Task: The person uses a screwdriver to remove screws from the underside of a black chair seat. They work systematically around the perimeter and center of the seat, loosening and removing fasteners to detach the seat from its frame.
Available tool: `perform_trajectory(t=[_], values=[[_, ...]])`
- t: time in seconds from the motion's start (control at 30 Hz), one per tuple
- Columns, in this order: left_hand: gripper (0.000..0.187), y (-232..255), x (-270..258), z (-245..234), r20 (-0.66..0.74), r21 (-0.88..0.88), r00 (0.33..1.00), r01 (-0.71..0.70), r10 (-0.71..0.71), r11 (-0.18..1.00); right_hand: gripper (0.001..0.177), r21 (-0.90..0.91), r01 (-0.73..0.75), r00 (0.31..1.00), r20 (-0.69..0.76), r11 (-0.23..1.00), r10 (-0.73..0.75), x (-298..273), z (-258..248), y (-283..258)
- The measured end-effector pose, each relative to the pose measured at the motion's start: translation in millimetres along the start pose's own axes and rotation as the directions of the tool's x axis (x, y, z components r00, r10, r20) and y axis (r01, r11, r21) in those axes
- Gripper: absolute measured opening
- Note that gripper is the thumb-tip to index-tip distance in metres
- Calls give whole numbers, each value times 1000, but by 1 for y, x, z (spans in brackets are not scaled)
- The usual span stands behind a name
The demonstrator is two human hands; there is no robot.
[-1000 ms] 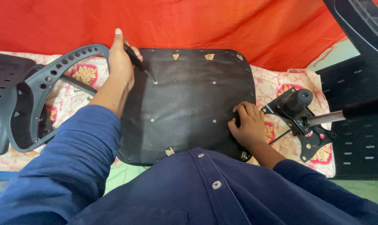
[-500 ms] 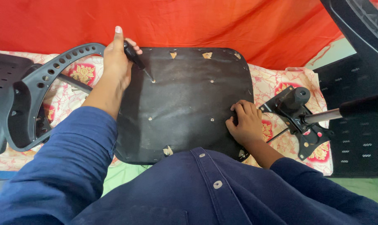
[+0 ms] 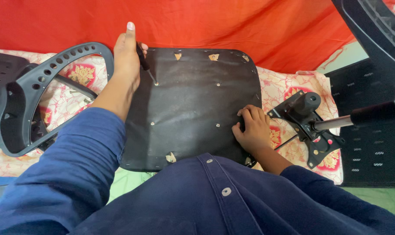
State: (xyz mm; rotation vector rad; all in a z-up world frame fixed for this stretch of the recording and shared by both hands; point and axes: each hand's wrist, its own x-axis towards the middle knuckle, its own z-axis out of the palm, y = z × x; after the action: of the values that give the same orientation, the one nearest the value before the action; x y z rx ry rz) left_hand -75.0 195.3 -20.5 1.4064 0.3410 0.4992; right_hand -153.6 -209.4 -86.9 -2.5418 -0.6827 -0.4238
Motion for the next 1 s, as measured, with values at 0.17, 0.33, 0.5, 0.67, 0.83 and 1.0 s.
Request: perform_trajectory(t=[0.17,0.33,0.5,0.67,0.83,1.0], values=[[53,-2,1,-7,-54,-93,998,30,-36,995,33,2,-10,1000,15,1000,10,0,1,1],[44,-4,2,-14,-107,-118,994,1,-14,993,33,3,-17,1000,26,1000,17,1,1,1],[46,-5,12,-27,-85,-155,996,-26,13,988,32,8,-17,1000,18,1000,17,0,0,0],[57,-6,8,-31,-94,-358,981,124,-168,925,33,1,0,1000,5,1000,0,0,0,-1],[61,2,-11,-21,-13,-424,989,125,-145,897,33,-7,-8,1000,8,1000,8,0,-1,-1],[42,5,-26,0,-21,149,997,-74,78,986,32,-15,12,1000,4,1000,-12,0,-1,-1]])
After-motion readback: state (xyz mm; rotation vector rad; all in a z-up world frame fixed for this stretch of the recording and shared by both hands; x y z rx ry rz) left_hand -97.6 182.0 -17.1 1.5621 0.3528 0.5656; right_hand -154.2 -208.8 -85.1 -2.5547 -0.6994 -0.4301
